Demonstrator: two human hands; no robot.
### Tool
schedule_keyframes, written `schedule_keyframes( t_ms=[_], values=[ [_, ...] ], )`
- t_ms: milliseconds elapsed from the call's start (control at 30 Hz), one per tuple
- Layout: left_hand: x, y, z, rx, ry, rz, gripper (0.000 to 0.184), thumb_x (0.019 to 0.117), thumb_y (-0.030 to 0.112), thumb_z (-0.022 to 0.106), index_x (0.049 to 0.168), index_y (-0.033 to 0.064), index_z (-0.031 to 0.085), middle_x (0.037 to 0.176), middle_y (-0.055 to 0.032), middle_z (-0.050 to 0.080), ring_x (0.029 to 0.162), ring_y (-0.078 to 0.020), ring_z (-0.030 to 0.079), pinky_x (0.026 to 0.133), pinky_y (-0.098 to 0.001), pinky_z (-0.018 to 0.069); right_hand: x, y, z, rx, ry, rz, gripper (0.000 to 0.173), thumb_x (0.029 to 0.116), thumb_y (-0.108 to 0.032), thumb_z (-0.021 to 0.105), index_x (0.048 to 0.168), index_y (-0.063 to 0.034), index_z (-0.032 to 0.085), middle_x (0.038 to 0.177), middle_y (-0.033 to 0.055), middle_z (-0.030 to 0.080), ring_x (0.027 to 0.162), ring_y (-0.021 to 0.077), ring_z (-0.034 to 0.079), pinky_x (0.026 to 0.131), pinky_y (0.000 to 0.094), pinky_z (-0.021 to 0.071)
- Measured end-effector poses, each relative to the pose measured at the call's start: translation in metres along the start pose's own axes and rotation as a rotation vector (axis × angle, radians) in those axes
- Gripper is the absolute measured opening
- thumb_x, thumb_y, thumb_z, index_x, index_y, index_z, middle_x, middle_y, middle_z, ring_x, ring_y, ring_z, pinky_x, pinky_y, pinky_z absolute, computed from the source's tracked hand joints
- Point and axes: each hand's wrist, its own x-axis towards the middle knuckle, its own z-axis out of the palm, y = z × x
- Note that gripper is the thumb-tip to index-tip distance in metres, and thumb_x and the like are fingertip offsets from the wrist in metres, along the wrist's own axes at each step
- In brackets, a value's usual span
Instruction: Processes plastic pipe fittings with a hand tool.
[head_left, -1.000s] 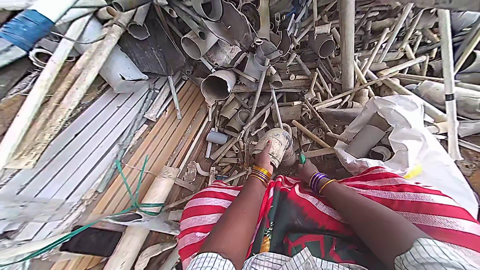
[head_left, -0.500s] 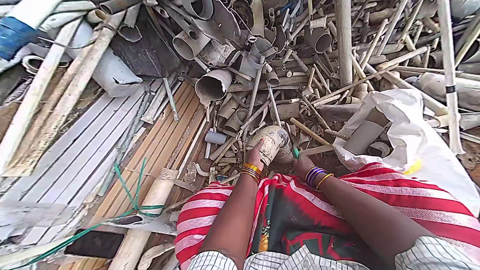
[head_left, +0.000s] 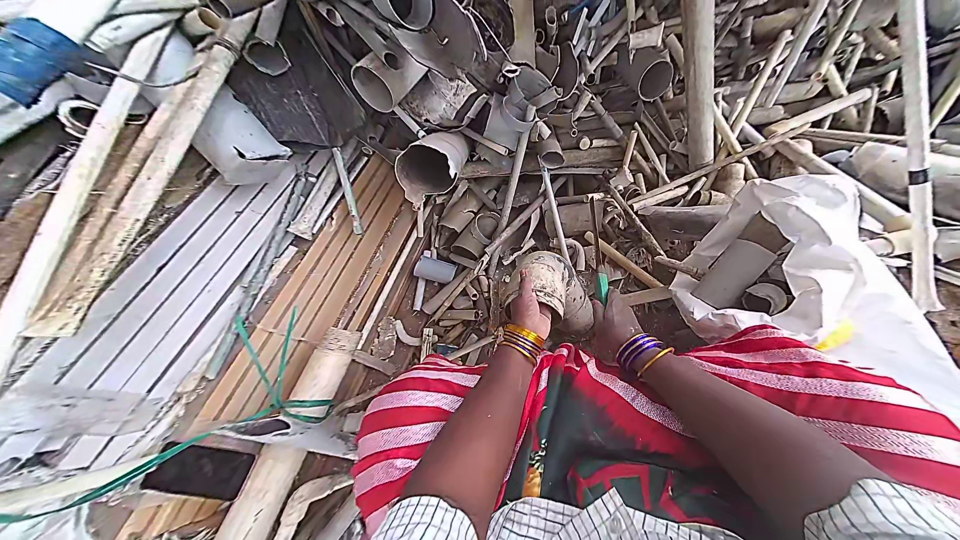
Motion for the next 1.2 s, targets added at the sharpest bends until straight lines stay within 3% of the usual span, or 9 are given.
schedule_keyframes(
  t_ms=[33, 133, 300, 433, 600, 733, 900, 1033, 1200],
  values=[
    [0.0, 0.0, -0.001, 0.02, 0.0, -0.003, 0.049, 0.1113, 0.035, 0.04, 0.147, 0.0017, 0.043, 0.148, -0.0193, 0.049, 0.134, -0.0279, 0.051, 0.11, -0.0456, 0.0452, -0.002, 0.0, 0.001, 0.01, 0.02, -0.03, 0.049, 0.1123, -0.024, 0.035, 0.149, 0.008, 0.033, 0.13, 0.0296, 0.061, 0.121, 0.0375, 0.063, 0.104, 0.0479, 0.0479],
    [0.0, -0.002, 0.001, 0.044, 0.018, 0.004, 0.048, 0.1105, 0.035, 0.043, 0.145, 0.0015, 0.045, 0.147, -0.019, 0.05, 0.134, -0.0283, 0.052, 0.11, -0.0463, 0.0459, -0.004, 0.002, 0.005, -0.059, -0.172, 0.091, 0.049, 0.1113, -0.024, 0.037, 0.147, 0.0098, 0.034, 0.139, 0.0295, 0.055, 0.129, 0.0361, 0.058, 0.108, 0.0476, 0.0447],
    [0.0, -0.002, 0.0, 0.046, 0.034, 0.015, 0.048, 0.1104, 0.034, 0.043, 0.146, 0.0012, 0.045, 0.148, -0.0194, 0.048, 0.136, -0.0281, 0.05, 0.111, -0.0463, 0.0444, -0.001, -0.002, -0.004, 0.02, 0.046, -0.019, 0.048, 0.1118, -0.024, 0.036, 0.148, 0.007, 0.035, 0.128, 0.0285, 0.062, 0.12, 0.0367, 0.064, 0.104, 0.0486, 0.0484],
    [0.001, -0.003, -0.002, 0.078, 0.04, 0.023, 0.046, 0.1098, 0.031, 0.047, 0.145, 0.0021, 0.046, 0.147, -0.019, 0.05, 0.135, -0.028, 0.052, 0.11, -0.0473, 0.0456, 0.001, 0.006, 0.005, -0.043, -0.181, 0.128, 0.049, 0.1105, -0.024, 0.039, 0.146, 0.0091, 0.038, 0.14, 0.0292, 0.055, 0.131, 0.0352, 0.057, 0.109, 0.0482, 0.0441],
    [0.005, -0.004, -0.011, 0.118, 0.056, 0.029, 0.041, 0.1084, 0.024, 0.051, 0.142, 0.0001, 0.049, 0.141, -0.0208, 0.054, 0.13, -0.0294, 0.055, 0.107, -0.0487, 0.0474, 0.0, -0.001, -0.002, 0.06, 0.059, -0.041, 0.051, 0.1122, -0.024, 0.036, 0.151, 0.0081, 0.03, 0.13, 0.0298, 0.061, 0.121, 0.0373, 0.063, 0.105, 0.0475, 0.0473],
    [0.007, -0.004, -0.011, 0.105, 0.072, 0.018, 0.041, 0.1082, 0.023, 0.051, 0.141, -0.0009, 0.049, 0.141, -0.021, 0.054, 0.129, -0.0292, 0.055, 0.107, -0.0483, 0.0476, 0.004, 0.005, 0.01, -0.05, -0.183, 0.147, 0.05, 0.1115, -0.025, 0.036, 0.147, 0.0101, 0.034, 0.14, 0.0294, 0.055, 0.132, 0.0351, 0.057, 0.109, 0.0467, 0.0439],
    [0.008, -0.003, -0.011, 0.025, 0.08, 0.028, 0.041, 0.1092, 0.026, 0.049, 0.142, 0.0011, 0.048, 0.144, -0.019, 0.053, 0.132, -0.0281, 0.053, 0.108, -0.0475, 0.0461, 0.004, -0.003, 0.004, -0.007, 0.016, -0.035, 0.051, 0.1129, -0.026, 0.034, 0.151, 0.0064, 0.029, 0.128, 0.0287, 0.062, 0.12, 0.0377, 0.065, 0.104, 0.0484, 0.0488],
    [0.008, -0.001, -0.007, -0.022, 0.1, 0.024, 0.046, 0.111, 0.032, 0.043, 0.147, 0.003, 0.045, 0.148, -0.0188, 0.048, 0.136, -0.0287, 0.05, 0.111, -0.0476, 0.0439, 0.005, 0.005, 0.015, -0.126, -0.228, 0.115, 0.049, 0.1113, -0.025, 0.038, 0.146, 0.0089, 0.037, 0.138, 0.0291, 0.056, 0.13, 0.0359, 0.058, 0.108, 0.048, 0.0448],
    [0.012, 0.001, -0.006, -0.092, 0.124, 0.007, 0.049, 0.1108, 0.036, 0.041, 0.146, 0.0032, 0.044, 0.148, -0.0186, 0.048, 0.134, -0.0291, 0.05, 0.109, -0.0476, 0.0452, 0.002, -0.005, 0.004, -0.066, -0.029, -0.055, 0.052, 0.1129, -0.025, 0.033, 0.154, 0.0054, 0.027, 0.131, 0.0292, 0.061, 0.123, 0.0385, 0.063, 0.105, 0.0493, 0.0474]
  ],
)
